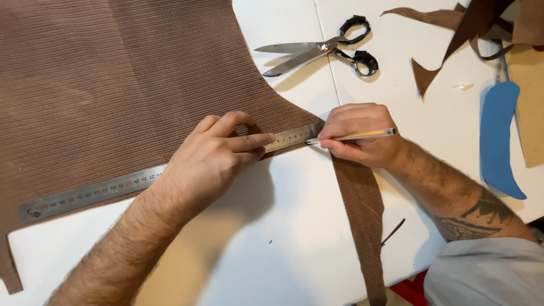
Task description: Measuring and marking a piece of brown textured leather using a metal ruler and pencil, followed by cutting with scissors.
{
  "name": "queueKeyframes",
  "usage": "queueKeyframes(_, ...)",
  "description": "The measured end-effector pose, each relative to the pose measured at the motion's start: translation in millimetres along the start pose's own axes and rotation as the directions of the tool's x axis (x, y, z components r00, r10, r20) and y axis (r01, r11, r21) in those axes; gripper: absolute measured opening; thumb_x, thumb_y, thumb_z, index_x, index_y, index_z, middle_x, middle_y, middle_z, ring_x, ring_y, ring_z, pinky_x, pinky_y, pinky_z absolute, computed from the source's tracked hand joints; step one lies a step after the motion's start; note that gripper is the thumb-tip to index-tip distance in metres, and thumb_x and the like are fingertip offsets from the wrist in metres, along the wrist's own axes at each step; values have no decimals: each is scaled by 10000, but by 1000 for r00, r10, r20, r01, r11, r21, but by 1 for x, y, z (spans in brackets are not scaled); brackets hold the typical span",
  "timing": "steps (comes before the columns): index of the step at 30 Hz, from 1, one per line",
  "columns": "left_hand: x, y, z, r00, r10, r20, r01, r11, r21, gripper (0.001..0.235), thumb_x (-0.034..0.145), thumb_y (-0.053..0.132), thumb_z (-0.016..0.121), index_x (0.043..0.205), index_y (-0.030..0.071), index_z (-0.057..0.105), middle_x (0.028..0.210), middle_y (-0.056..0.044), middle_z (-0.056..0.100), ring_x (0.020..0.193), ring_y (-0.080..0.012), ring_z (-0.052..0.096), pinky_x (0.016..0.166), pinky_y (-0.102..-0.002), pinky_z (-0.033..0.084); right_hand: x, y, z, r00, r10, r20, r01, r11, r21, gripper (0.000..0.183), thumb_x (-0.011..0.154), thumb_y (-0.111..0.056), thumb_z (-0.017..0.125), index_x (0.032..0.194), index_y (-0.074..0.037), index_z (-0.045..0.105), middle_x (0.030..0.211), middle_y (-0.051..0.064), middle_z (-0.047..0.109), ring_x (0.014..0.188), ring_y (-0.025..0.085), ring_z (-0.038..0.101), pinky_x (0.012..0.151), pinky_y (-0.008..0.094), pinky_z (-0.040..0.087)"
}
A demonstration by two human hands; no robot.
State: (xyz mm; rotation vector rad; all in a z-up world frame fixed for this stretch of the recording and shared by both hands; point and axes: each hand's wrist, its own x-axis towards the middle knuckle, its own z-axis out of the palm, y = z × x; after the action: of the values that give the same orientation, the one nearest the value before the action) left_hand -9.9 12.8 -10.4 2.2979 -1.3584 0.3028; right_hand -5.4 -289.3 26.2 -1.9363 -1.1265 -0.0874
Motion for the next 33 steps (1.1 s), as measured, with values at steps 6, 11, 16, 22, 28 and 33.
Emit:
queueKeyframes(6,-1,6,-8,998,-20,-53,21,1000,16,71,949,111,680,930,76,739,1230,-39,688,1120,-317,549,750,-424,388,20,-9,11,998,-60,34,58,997,47,83,936,20,671,882,83,671,781,163,655,644,305,608,638,363,528)
queueKeyframes(11,-11,6,-2,992,-46,-117,66,984,168,209,921,-8,688,755,98,617,919,-29,591,837,-252,485,709,-404,343,15,-6,0,995,-48,85,47,999,18,64,922,53,674,861,72,670,759,147,664,610,274,592,599,337,507)
queueKeyframes(16,-25,12,-6,993,-79,-87,83,996,43,40,956,44,716,925,39,741,1046,-36,645,866,-256,508,656,-391,372,10,-5,-2,993,92,80,-93,996,6,89,933,5,667,853,40,684,723,110,656,593,236,575,590,321,479)
queueKeyframes(22,-33,11,-9,988,-92,-122,88,995,-41,74,958,66,731,909,16,755,1141,-60,704,960,-269,578,699,-396,384,49,-17,26,987,-96,129,81,990,116,81,955,21,651,908,85,664,819,171,670,671,308,583,658,379,498)
queueKeyframes(28,-39,10,-9,979,-197,-59,184,966,-183,200,1021,125,594,1016,11,758,1192,-40,716,1058,-258,605,848,-388,415,63,-21,32,967,-171,186,157,983,91,77,953,18,669,901,76,668,787,166,659,641,302,565,635,375,478)
queueKeyframes(33,-42,10,-8,969,-240,-60,221,950,-219,194,1028,139,590,1045,25,747,1194,-36,708,1037,-247,578,817,-390,406,46,-11,29,985,-79,151,68,995,74,81,927,38,674,857,73,654,764,159,641,623,297,568,623,365,497)
